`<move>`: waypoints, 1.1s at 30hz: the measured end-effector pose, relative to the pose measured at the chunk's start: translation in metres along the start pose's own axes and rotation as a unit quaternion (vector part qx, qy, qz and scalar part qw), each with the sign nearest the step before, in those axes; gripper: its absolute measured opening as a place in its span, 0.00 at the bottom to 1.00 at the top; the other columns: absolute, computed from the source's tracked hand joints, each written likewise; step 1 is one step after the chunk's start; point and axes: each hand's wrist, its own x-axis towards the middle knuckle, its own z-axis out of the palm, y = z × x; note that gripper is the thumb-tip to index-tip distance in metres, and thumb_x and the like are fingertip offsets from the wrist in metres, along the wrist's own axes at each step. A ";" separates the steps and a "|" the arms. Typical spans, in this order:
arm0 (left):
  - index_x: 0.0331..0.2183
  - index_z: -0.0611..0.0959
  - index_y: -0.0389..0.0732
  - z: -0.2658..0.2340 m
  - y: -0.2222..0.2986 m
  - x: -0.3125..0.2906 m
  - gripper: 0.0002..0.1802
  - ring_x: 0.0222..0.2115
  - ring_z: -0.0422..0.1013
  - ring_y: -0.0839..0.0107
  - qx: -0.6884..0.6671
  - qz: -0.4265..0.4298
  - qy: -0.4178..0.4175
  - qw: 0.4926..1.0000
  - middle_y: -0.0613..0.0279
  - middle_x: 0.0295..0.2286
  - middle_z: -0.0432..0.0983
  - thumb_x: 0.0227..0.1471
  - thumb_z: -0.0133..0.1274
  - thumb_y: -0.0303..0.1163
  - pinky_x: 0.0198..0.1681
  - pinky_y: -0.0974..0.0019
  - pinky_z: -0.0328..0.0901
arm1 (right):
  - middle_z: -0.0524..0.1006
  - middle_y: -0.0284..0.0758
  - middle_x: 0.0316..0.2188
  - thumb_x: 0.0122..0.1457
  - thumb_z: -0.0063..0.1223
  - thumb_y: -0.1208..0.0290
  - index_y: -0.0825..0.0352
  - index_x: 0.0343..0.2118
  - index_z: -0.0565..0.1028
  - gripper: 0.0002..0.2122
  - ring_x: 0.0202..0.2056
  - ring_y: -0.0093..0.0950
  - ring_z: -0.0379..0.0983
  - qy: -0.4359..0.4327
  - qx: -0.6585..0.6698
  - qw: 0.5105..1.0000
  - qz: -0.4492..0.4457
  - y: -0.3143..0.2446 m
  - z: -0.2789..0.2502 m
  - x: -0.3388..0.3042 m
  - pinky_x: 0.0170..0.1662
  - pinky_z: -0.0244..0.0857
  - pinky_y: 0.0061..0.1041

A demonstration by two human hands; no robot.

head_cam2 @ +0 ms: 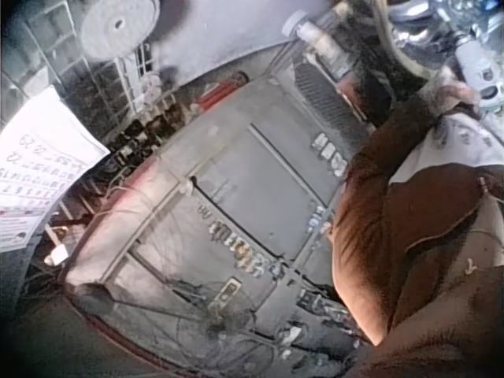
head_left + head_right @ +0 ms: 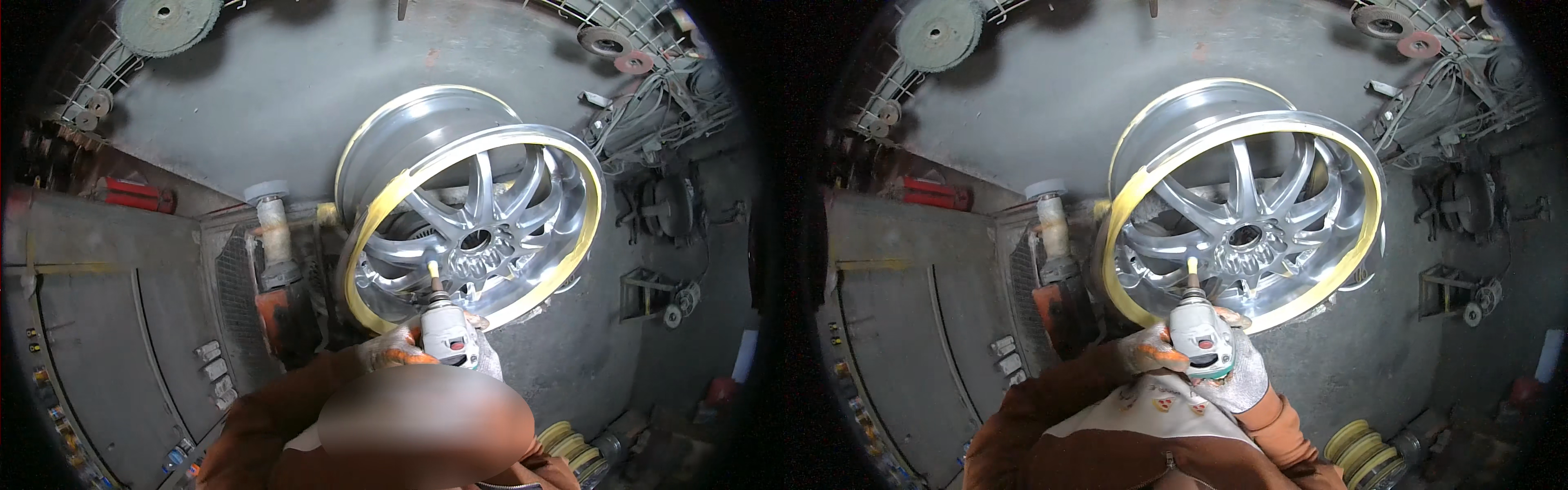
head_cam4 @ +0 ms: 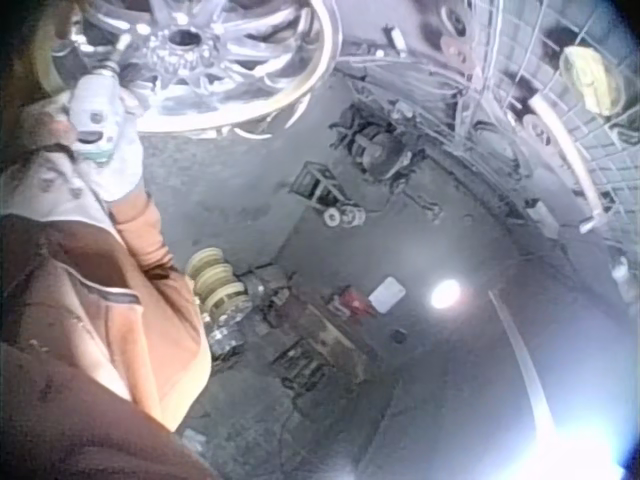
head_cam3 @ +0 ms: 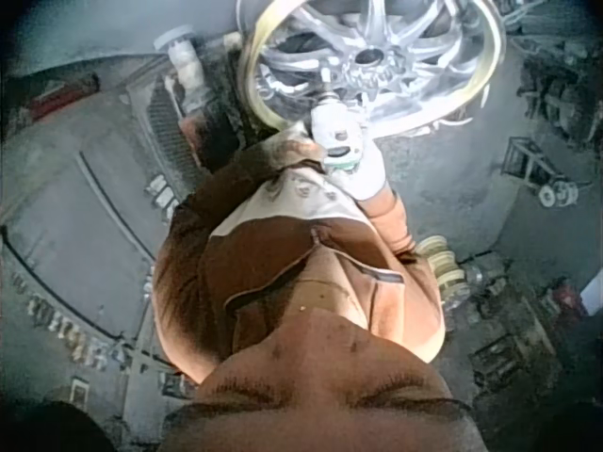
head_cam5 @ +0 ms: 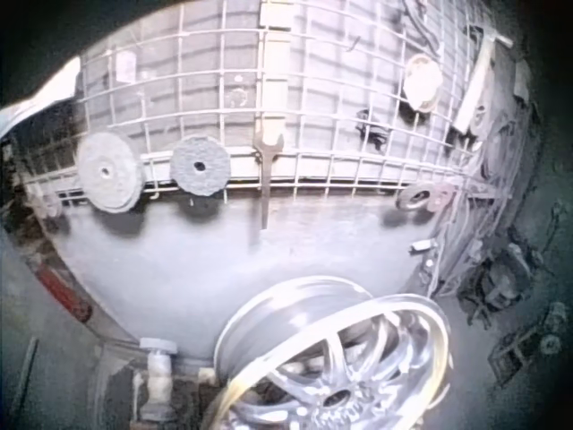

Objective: The person polishes the spokes of a car wheel rim using a handheld rotary tool, periodically applying compound to the bit and rotating the rim by hand to buff different sections.

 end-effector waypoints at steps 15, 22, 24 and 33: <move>0.61 0.65 0.37 -0.009 0.002 -0.007 0.38 0.51 0.70 0.68 -0.096 0.023 -0.069 0.993 0.57 0.52 0.71 0.51 0.62 0.30 0.56 0.62 0.68 | 0.75 0.47 0.50 0.52 0.67 0.49 0.70 0.55 0.71 0.34 0.51 0.45 0.74 -0.012 -0.016 1.000 -0.014 0.005 0.008 -0.006 0.57 0.66 0.38; 0.64 0.61 0.39 -0.020 -0.002 -0.036 0.57 0.55 0.67 0.69 -0.001 -0.025 0.067 0.997 0.59 0.54 0.69 0.38 0.74 0.42 0.60 0.62 0.62 | 0.74 0.46 0.53 0.53 0.64 0.50 0.69 0.58 0.70 0.34 0.54 0.45 0.71 -0.047 -0.018 0.998 -0.048 0.000 0.019 0.012 0.59 0.63 0.39; 0.64 0.61 0.40 -0.029 -0.008 -0.039 0.57 0.56 0.66 0.69 -0.040 -0.037 0.076 0.996 0.59 0.56 0.68 0.38 0.74 0.42 0.63 0.62 0.60 | 0.74 0.46 0.53 0.54 0.63 0.47 0.66 0.57 0.71 0.34 0.54 0.47 0.71 -0.043 -0.025 0.997 -0.051 0.000 0.020 0.013 0.59 0.64 0.40; 0.63 0.64 0.38 -0.026 -0.010 -0.023 0.54 0.55 0.67 0.68 -0.040 0.010 0.007 0.999 0.59 0.55 0.69 0.37 0.74 0.35 0.60 0.61 0.63 | 0.73 0.49 0.53 0.51 0.68 0.57 0.72 0.57 0.69 0.34 0.53 0.45 0.72 -0.044 0.008 0.999 -0.018 0.000 0.018 0.008 0.59 0.64 0.36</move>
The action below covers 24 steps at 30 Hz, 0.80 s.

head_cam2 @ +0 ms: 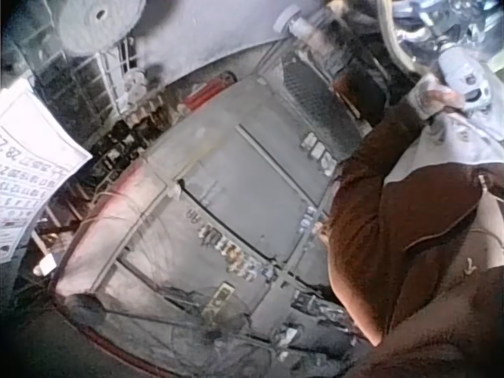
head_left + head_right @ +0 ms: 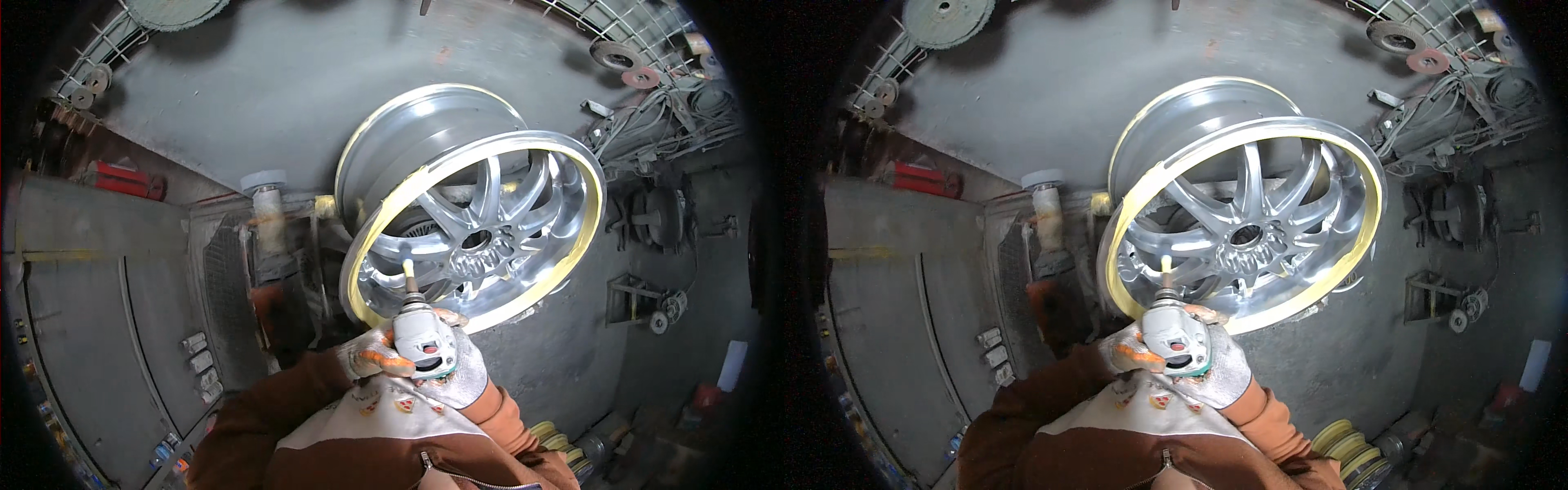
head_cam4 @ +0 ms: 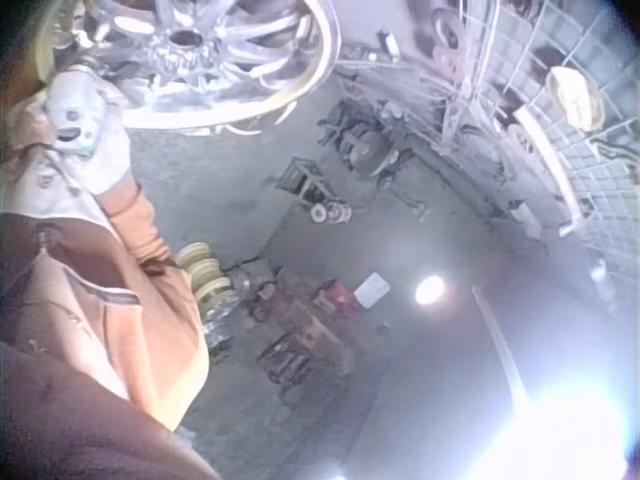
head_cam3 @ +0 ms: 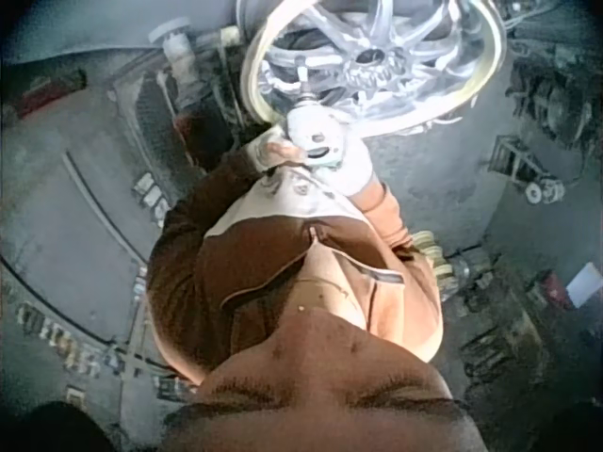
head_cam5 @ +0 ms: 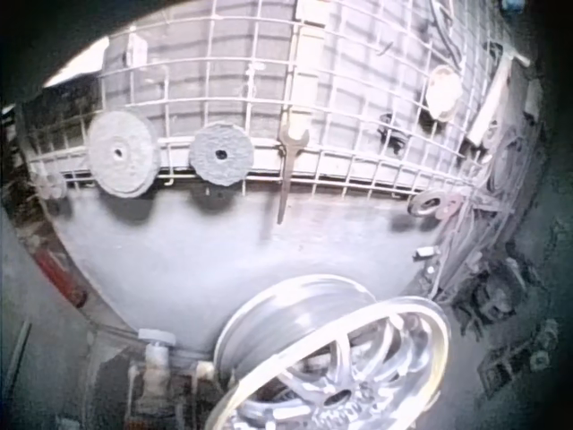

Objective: The person polishes the spokes of a car wheel rim using a handheld rotary tool, periodically applying compound to the bit and rotating the rim by hand to buff different sections.

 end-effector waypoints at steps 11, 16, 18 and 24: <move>0.62 0.65 0.38 -0.007 -0.004 -0.002 0.49 0.54 0.66 0.71 -0.022 0.038 -0.016 0.999 0.60 0.55 0.69 0.41 0.72 0.32 0.60 0.63 0.62 | 0.75 0.46 0.51 0.50 0.66 0.53 0.65 0.54 0.74 0.30 0.51 0.47 0.72 -0.019 -0.075 0.996 -0.043 -0.007 -0.001 0.013 0.56 0.66 0.40; 0.61 0.66 0.38 -0.035 -0.017 -0.015 0.50 0.55 0.66 0.69 -0.088 -0.043 0.077 0.992 0.58 0.56 0.69 0.40 0.73 0.36 0.60 0.61 0.63 | 0.74 0.47 0.52 0.49 0.68 0.57 0.70 0.55 0.71 0.33 0.52 0.45 0.72 -0.006 -0.023 0.999 -0.022 -0.011 0.001 0.019 0.57 0.65 0.38; 0.61 0.66 0.38 -0.040 -0.021 -0.017 0.47 0.55 0.66 0.69 -0.013 0.011 0.038 0.999 0.57 0.56 0.69 0.43 0.72 0.36 0.59 0.61 0.64 | 0.73 0.48 0.53 0.50 0.67 0.59 0.71 0.56 0.70 0.32 0.51 0.46 0.72 -0.030 0.027 0.999 -0.019 -0.008 -0.002 0.020 0.57 0.65 0.38; 0.63 0.62 0.38 0.009 0.008 0.007 0.51 0.55 0.65 0.70 0.039 -0.010 0.004 0.999 0.60 0.55 0.68 0.41 0.72 0.30 0.62 0.62 0.60 | 0.73 0.48 0.53 0.51 0.64 0.63 0.71 0.55 0.71 0.29 0.54 0.43 0.71 -0.020 -0.082 0.994 -0.075 0.005 -0.013 0.005 0.59 0.64 0.35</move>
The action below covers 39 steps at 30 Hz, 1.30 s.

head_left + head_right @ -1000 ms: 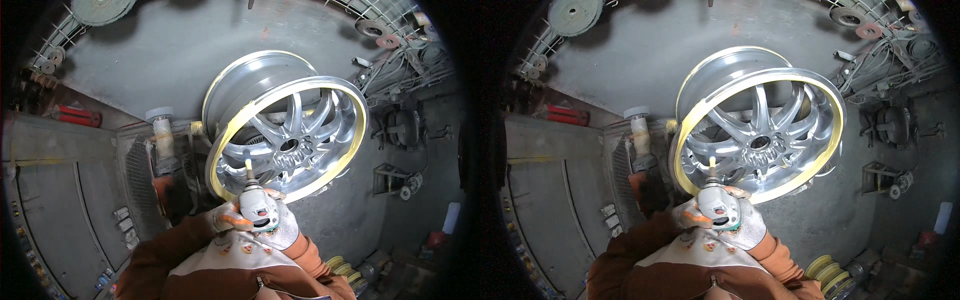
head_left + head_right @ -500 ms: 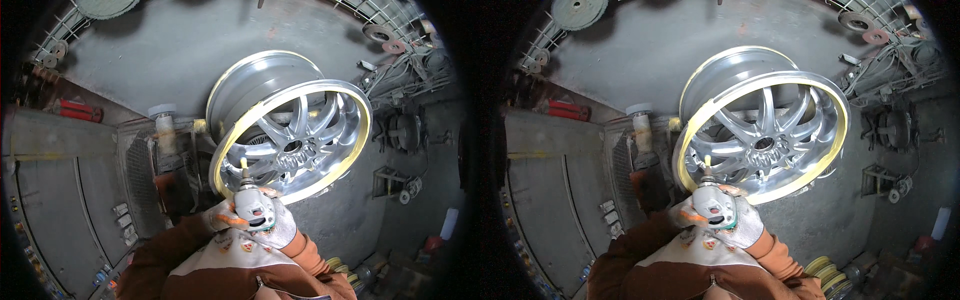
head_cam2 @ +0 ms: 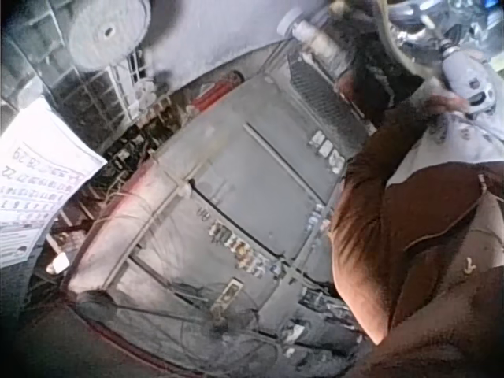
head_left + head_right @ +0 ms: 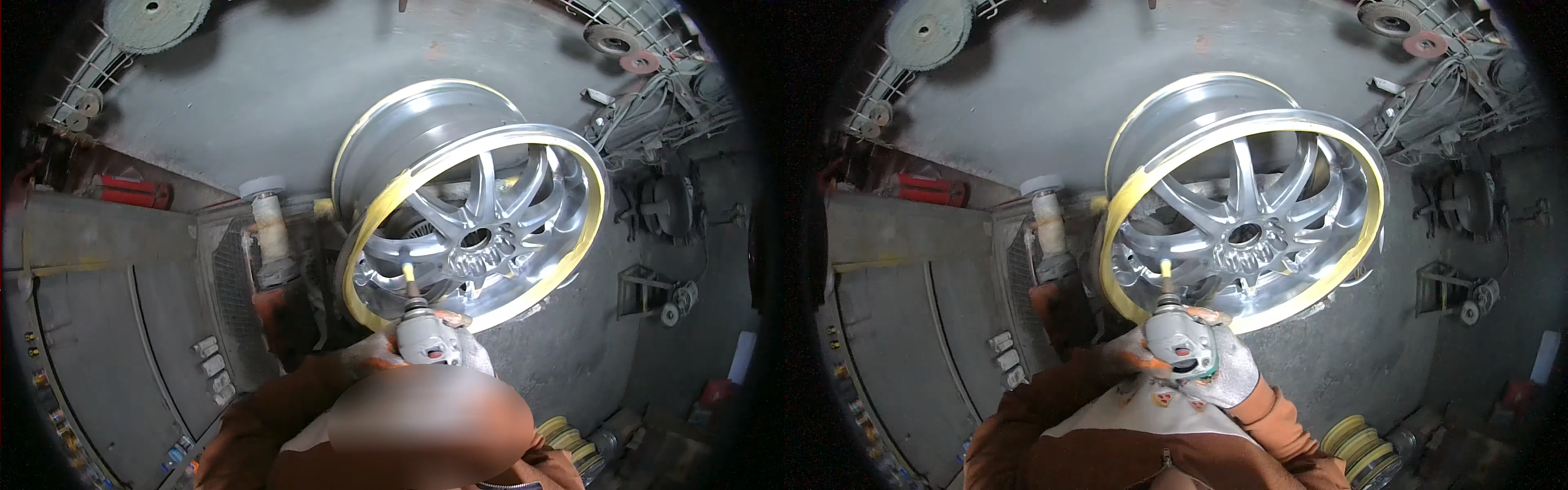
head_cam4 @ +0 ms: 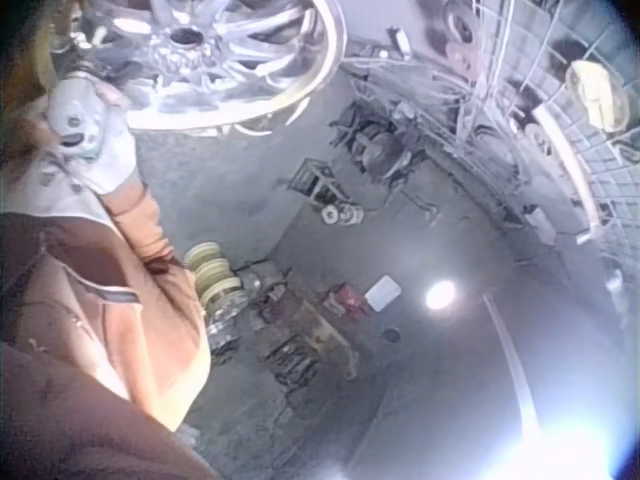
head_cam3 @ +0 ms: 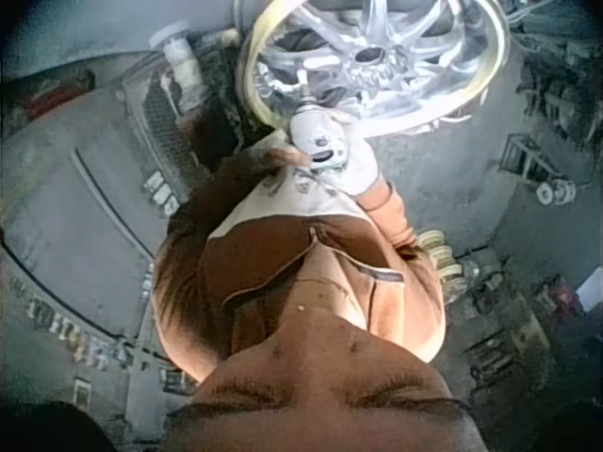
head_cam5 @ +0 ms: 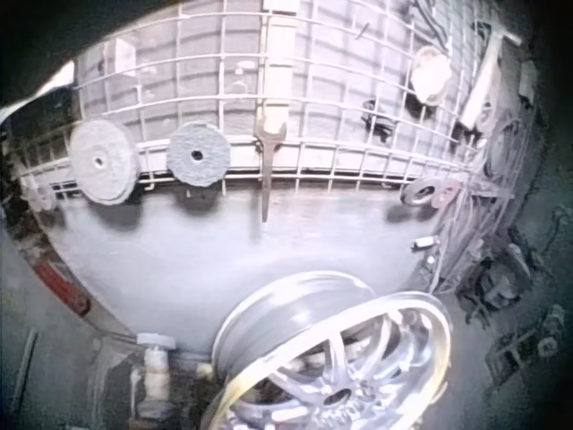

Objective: The person polishes the spokes of a car wheel rim using a handheld rotary tool, periodically applying compound to the bit and rotating the rim by hand to buff different sections.

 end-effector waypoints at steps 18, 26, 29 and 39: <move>0.63 0.63 0.37 0.030 0.013 0.040 0.55 0.53 0.69 0.68 0.040 -0.067 -0.008 0.997 0.57 0.52 0.71 0.36 0.73 0.34 0.59 0.62 0.63 | 0.75 0.45 0.52 0.52 0.64 0.61 0.67 0.54 0.74 0.27 0.53 0.45 0.71 0.041 0.040 0.994 0.090 0.022 -0.011 -0.027 0.59 0.64 0.36; 0.63 0.63 0.38 0.033 0.014 0.041 0.55 0.53 0.69 0.69 0.020 -0.068 -0.015 0.997 0.59 0.51 0.71 0.36 0.74 0.36 0.59 0.62 0.63 | 0.77 0.44 0.50 0.53 0.61 0.49 0.64 0.53 0.75 0.29 0.51 0.44 0.73 0.040 0.000 0.994 0.098 0.024 -0.006 -0.029 0.57 0.66 0.37; 0.63 0.62 0.37 0.033 0.019 0.037 0.57 0.54 0.68 0.68 0.048 -0.094 -0.004 0.994 0.59 0.52 0.70 0.36 0.74 0.37 0.60 0.62 0.63 | 0.77 0.44 0.50 0.53 0.61 0.49 0.65 0.53 0.75 0.29 0.52 0.45 0.73 0.048 0.046 0.993 0.098 0.020 -0.011 -0.025 0.57 0.66 0.37; 0.64 0.62 0.38 0.028 0.010 0.026 0.54 0.54 0.67 0.68 0.013 -0.027 -0.001 1.000 0.58 0.54 0.69 0.41 0.73 0.42 0.60 0.61 0.63 | 0.77 0.46 0.49 0.52 0.63 0.45 0.68 0.53 0.75 0.32 0.51 0.43 0.74 0.080 0.108 0.988 0.073 0.016 -0.005 -0.019 0.58 0.65 0.37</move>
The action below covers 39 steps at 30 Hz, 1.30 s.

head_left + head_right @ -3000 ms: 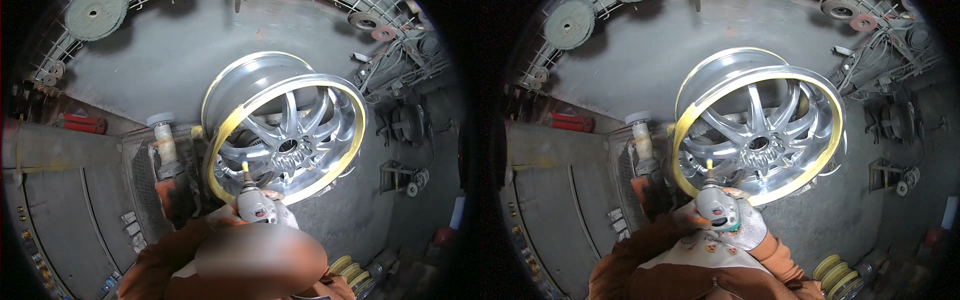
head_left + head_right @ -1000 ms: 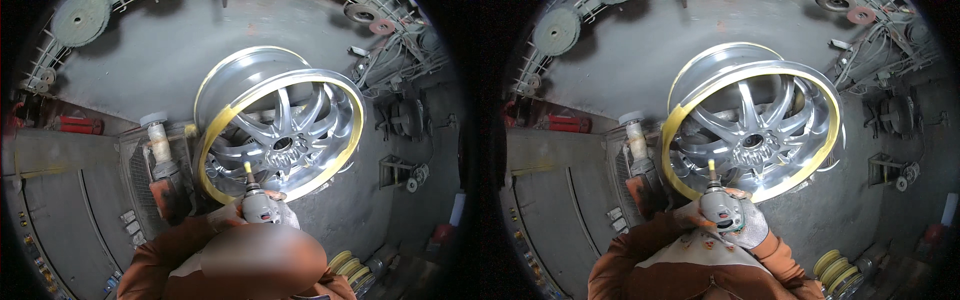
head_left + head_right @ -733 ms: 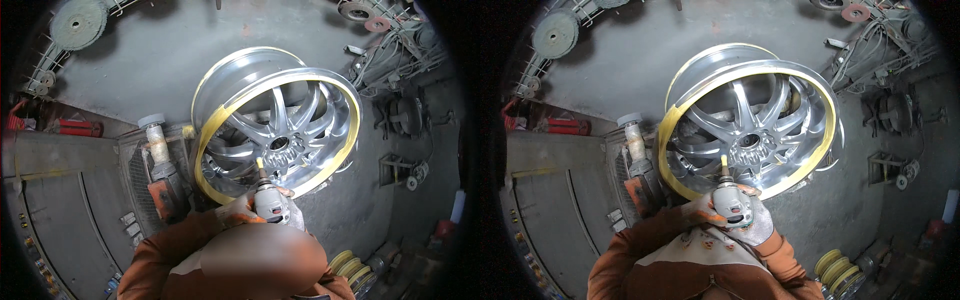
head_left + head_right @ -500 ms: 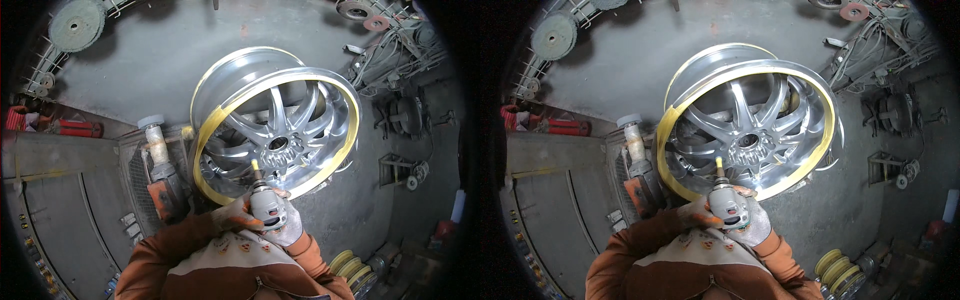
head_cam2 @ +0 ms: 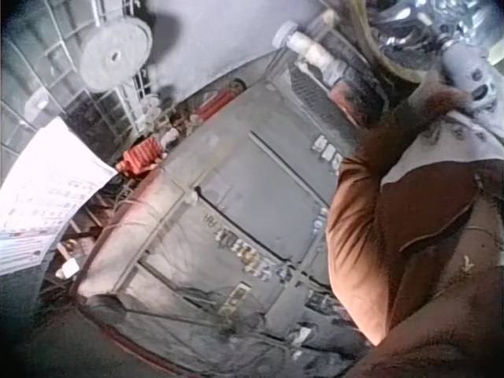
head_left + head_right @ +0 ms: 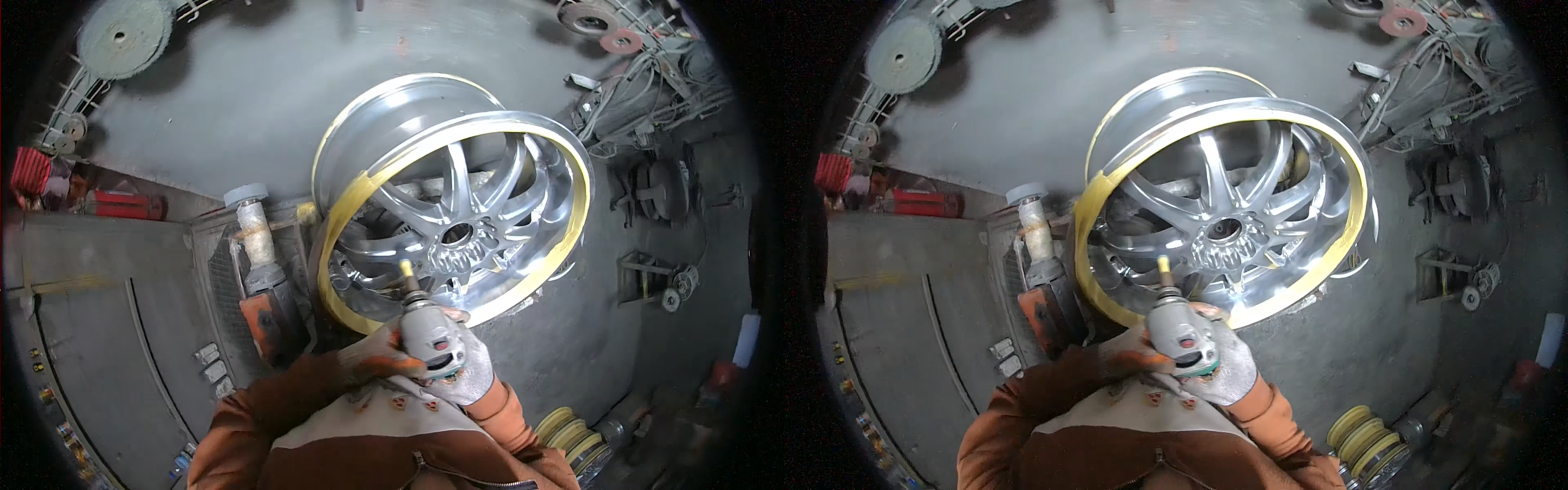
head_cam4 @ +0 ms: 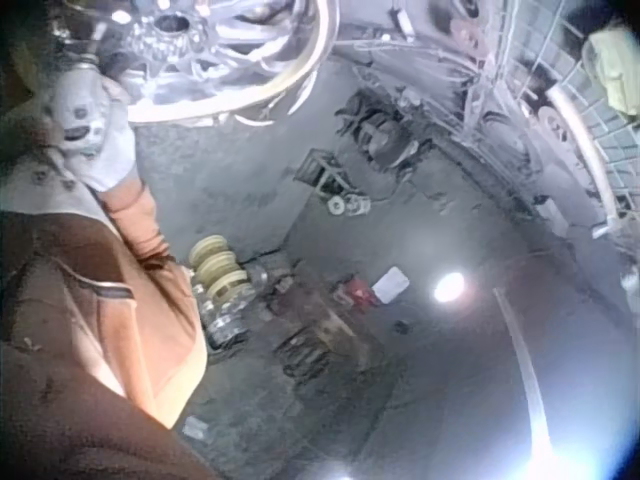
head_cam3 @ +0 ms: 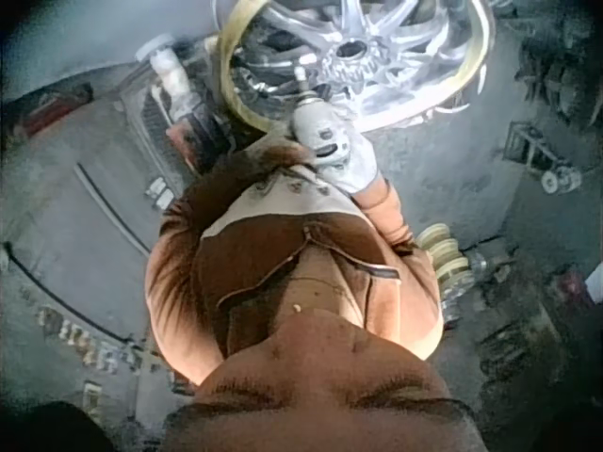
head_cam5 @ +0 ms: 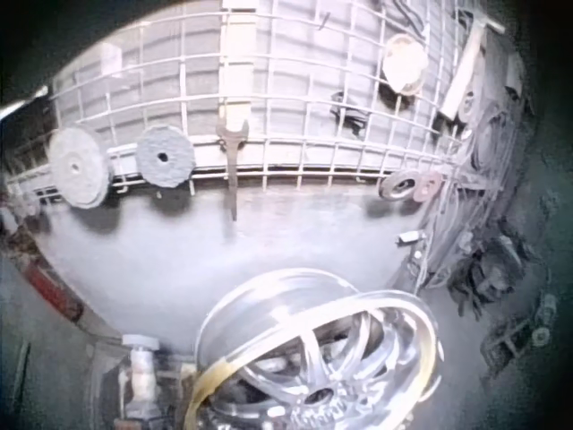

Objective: The person polishes the spokes of a car wheel rim using a handheld rotary tool, periodically applying compound to the bit and rotating the rim by hand to buff different sections.

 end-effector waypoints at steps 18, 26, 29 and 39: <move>0.64 0.60 0.36 -0.012 -0.008 -0.022 0.44 0.56 0.66 0.64 -0.101 0.013 0.046 0.994 0.52 0.56 0.67 0.52 0.64 0.33 0.60 0.60 0.63 | 0.75 0.48 0.50 0.50 0.68 0.55 0.71 0.56 0.71 0.34 0.51 0.46 0.75 -0.057 0.045 0.996 0.044 -0.028 0.000 0.015 0.56 0.68 0.37; 0.61 0.63 0.36 -0.019 -0.004 -0.033 0.44 0.52 0.71 0.62 -0.054 0.043 0.042 0.997 0.51 0.54 0.70 0.47 0.67 0.31 0.48 0.57 0.74 | 0.75 0.51 0.50 0.50 0.68 0.48 0.76 0.56 0.69 0.39 0.52 0.46 0.74 -0.085 -0.006 0.996 0.020 -0.023 0.005 0.028 0.57 0.67 0.38; 0.61 0.65 0.37 -0.026 0.001 -0.048 0.46 0.55 0.70 0.61 -0.119 0.022 0.073 0.990 0.54 0.55 0.69 0.43 0.70 0.30 0.56 0.55 0.70 | 0.74 0.52 0.51 0.50 0.68 0.49 0.76 0.57 0.68 0.40 0.52 0.48 0.74 -0.121 -0.037 0.992 -0.018 -0.024 0.011 0.043 0.58 0.66 0.39; 0.61 0.64 0.39 0.000 0.022 -0.024 0.43 0.40 0.74 0.73 -0.057 0.008 0.061 0.996 0.60 0.46 0.73 0.49 0.66 0.36 0.39 0.69 0.74 | 0.77 0.49 0.50 0.50 0.69 0.51 0.73 0.57 0.68 0.37 0.50 0.46 0.76 -0.094 -0.009 0.992 0.088 -0.031 -0.006 0.028 0.55 0.69 0.37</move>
